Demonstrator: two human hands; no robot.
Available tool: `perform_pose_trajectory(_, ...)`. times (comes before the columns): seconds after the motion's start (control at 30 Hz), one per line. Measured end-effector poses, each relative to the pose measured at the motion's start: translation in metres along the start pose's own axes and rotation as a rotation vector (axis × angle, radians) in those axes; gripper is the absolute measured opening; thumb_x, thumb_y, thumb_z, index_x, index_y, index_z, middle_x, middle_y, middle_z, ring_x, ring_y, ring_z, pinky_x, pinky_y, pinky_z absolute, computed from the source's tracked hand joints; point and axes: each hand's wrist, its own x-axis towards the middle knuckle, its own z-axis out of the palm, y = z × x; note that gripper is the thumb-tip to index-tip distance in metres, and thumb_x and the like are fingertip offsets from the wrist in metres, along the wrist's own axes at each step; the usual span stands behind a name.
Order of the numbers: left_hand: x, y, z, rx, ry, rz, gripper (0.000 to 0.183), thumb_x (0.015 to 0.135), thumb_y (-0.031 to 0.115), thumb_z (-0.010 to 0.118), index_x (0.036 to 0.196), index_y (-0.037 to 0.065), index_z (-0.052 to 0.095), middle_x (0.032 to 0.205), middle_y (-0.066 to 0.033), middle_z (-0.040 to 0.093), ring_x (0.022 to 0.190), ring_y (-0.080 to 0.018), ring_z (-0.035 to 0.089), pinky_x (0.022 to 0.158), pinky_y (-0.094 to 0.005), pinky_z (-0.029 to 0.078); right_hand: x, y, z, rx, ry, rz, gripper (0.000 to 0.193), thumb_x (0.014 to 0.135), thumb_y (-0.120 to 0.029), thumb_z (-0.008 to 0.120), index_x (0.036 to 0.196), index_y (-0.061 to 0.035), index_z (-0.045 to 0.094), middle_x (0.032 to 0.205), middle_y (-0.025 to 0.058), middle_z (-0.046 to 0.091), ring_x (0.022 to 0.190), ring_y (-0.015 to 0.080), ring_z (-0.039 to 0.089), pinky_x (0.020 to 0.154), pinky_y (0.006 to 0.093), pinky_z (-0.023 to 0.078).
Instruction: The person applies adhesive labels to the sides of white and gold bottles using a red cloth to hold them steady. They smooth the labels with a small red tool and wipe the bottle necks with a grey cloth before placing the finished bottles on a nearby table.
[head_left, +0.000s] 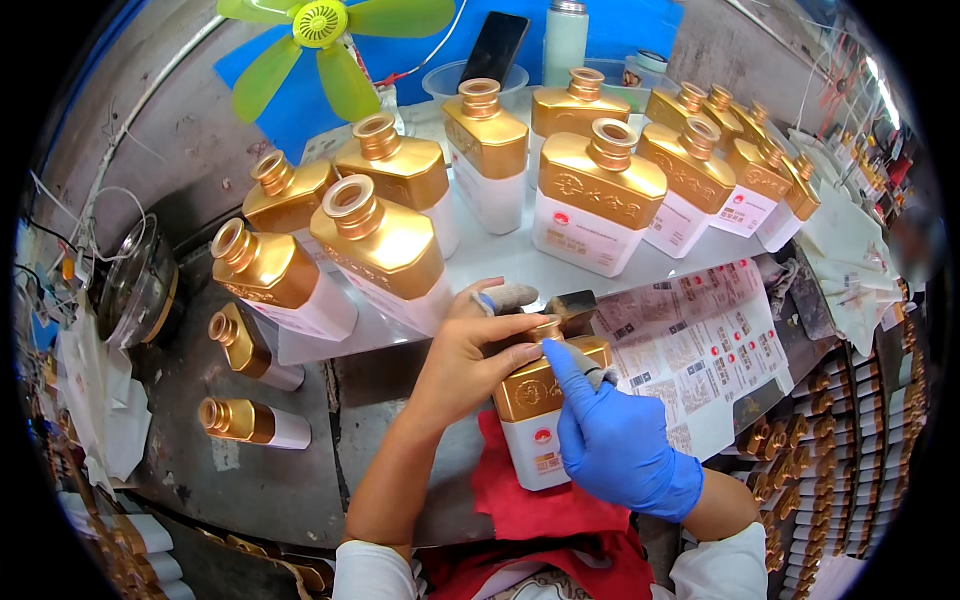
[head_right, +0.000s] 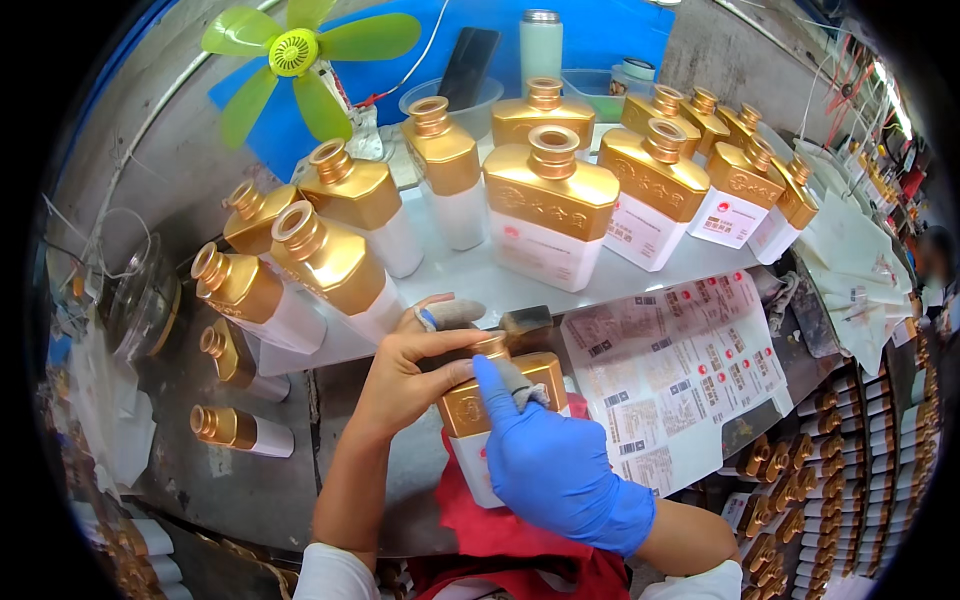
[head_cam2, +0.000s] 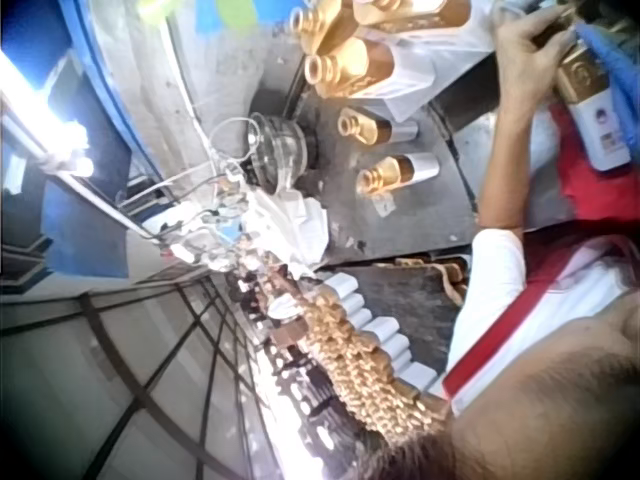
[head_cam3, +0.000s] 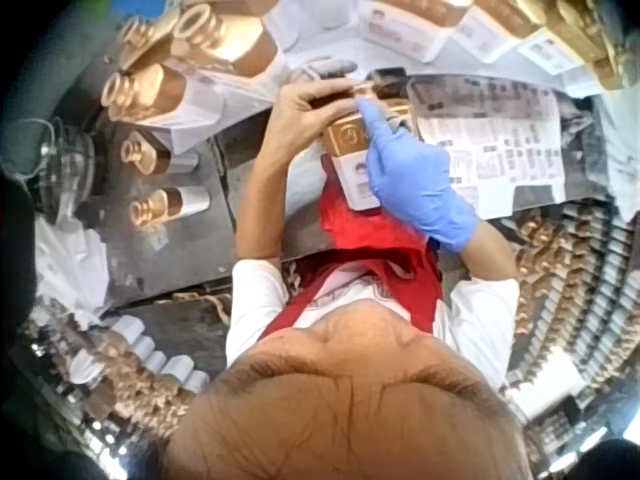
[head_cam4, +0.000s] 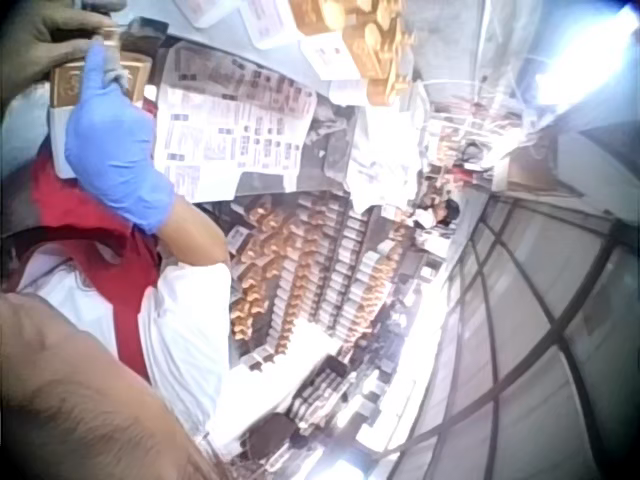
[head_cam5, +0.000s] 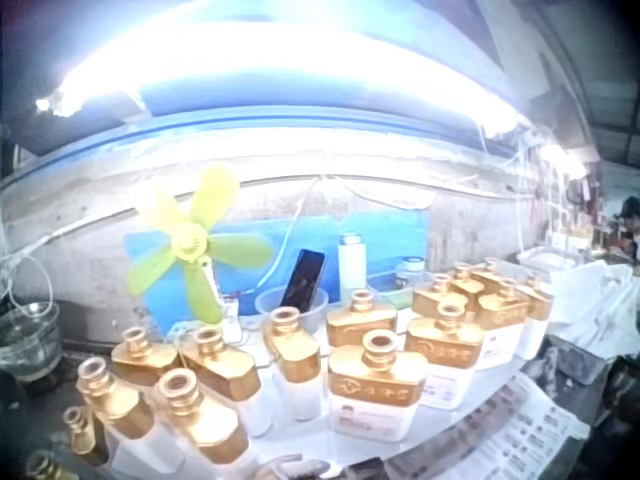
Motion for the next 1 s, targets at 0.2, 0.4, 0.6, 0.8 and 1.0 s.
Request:
perform_pose_trajectory(0.2, -0.012, 0.005, -0.002, 0.002, 0.030, 0.014, 0.031, 0.075, 0.006, 0.070, 0.106, 0.007, 0.069, 0.097, -0.0113, 0.067, 0.104, -0.0255, 0.055, 0.101, -0.0374, 0.034, 0.009, -0.009, -0.016, 0.207, -0.100, 0.206, 0.063, 0.079, -0.013, 0.055, 0.138, -0.0006, 0.036, 0.081, 0.0238, 0.061, 0.065, 0.0340, 0.061, 0.055, 0.0428, 0.048)
perform_pose_trajectory(0.4, -0.031, 0.021, -0.008, 0.036, 0.003, -0.023, 0.031, 0.077, 0.002, 0.067, 0.108, 0.004, 0.067, 0.114, -0.0108, 0.063, 0.110, -0.0243, 0.054, 0.095, -0.0332, 0.041, 0.028, -0.004, -0.032, 0.484, -0.309, 0.427, 0.061, 0.080, -0.016, 0.046, 0.139, -0.0029, 0.034, 0.100, 0.0279, 0.060, 0.089, 0.0442, 0.058, 0.080, 0.0458, 0.047)
perform_pose_trajectory(0.6, -0.046, 0.039, -0.010, 0.057, -0.017, 0.093, 0.031, 0.080, -0.003, 0.062, 0.110, 0.004, 0.066, 0.114, -0.0112, 0.063, 0.109, -0.0255, 0.055, 0.094, -0.0333, 0.042, 0.037, 0.020, -0.028, 0.794, -0.438, 0.342, 0.062, 0.079, -0.013, 0.046, 0.139, -0.0033, 0.034, 0.118, 0.0222, 0.056, 0.105, 0.0298, 0.056, 0.091, 0.0350, 0.044)
perform_pose_trajectory(0.8, -0.057, 0.041, -0.008, -0.076, 0.009, 0.063, 0.026, 0.083, -0.001, 0.060, 0.109, 0.003, 0.067, 0.113, -0.0112, 0.064, 0.107, -0.0204, 0.057, 0.093, -0.0309, 0.042, -0.001, 0.003, -0.029, 0.576, -0.145, 0.258, 0.068, 0.077, -0.004, 0.043, 0.144, -0.0092, 0.028, 0.122, 0.0233, 0.053, 0.094, 0.0325, 0.061, 0.083, 0.0351, 0.047)
perform_pose_trajectory(1.0, -0.058, 0.023, -0.013, -0.285, -0.071, 0.023, 0.030, 0.096, 0.021, 0.050, 0.114, 0.000, 0.063, 0.119, -0.0110, 0.061, 0.109, -0.0191, 0.056, 0.093, -0.0308, 0.043, -0.036, -0.017, -0.036, -0.157, -0.248, -0.179, 0.076, 0.075, -0.004, 0.053, 0.145, -0.0176, 0.028, 0.125, 0.0213, 0.053, 0.054, 0.0259, 0.060, 0.050, 0.0340, 0.050)
